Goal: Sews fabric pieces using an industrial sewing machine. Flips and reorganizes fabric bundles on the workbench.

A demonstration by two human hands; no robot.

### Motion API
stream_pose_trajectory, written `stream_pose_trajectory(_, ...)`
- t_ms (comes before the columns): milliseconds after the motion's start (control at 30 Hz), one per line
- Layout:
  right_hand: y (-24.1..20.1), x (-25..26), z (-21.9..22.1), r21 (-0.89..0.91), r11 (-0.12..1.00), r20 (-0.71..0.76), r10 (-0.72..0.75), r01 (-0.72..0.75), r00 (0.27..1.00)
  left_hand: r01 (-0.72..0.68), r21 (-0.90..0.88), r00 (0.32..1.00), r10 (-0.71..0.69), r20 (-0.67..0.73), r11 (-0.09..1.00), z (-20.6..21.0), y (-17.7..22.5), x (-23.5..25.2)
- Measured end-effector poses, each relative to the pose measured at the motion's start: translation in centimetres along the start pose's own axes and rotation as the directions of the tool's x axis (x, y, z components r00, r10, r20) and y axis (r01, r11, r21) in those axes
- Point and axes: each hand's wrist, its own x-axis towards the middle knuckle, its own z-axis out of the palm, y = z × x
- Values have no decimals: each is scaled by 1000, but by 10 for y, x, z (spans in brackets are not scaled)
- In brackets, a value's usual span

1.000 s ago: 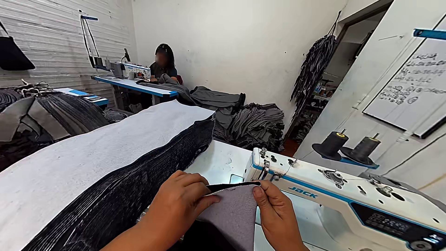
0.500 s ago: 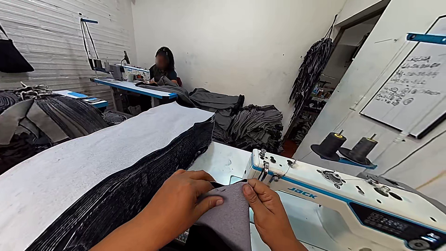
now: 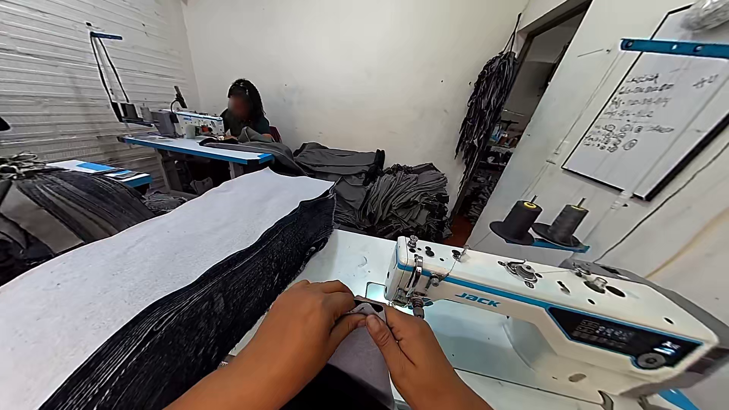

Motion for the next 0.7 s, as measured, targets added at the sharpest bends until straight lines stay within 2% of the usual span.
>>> stream_pose_trajectory(100,3,0,-5,67,997,7,41,-42,999,6,-48,999,-7,-31,999,5,1,5)
stream_pose_trajectory(200,3,-3,-3,113,994,-148,11,6,989,0,-18,988,-3,-153,1000,12,4,9)
stream_pose_trajectory(300,2,-1,-4,25,998,-271,-44,53,961,-13,0,980,13,-196,1000,16,9,10)
stream_pose_trajectory(400,1,2,-11,-39,999,-254,-43,34,966,-55,-14,978,51,-200,998,21,10,10)
stream_pose_trajectory(500,-1,4,-19,110,994,-198,22,0,980,-56,-90,979,37,-201,994,24,8,10)
stream_pose_trajectory(567,-3,4,-21,170,986,-181,26,5,983,-3,-144,989,-18,-145,990,23,7,10)
stream_pose_trajectory(700,-3,7,-22,192,981,-168,12,21,986,137,-296,987,-106,119,945,7,2,18)
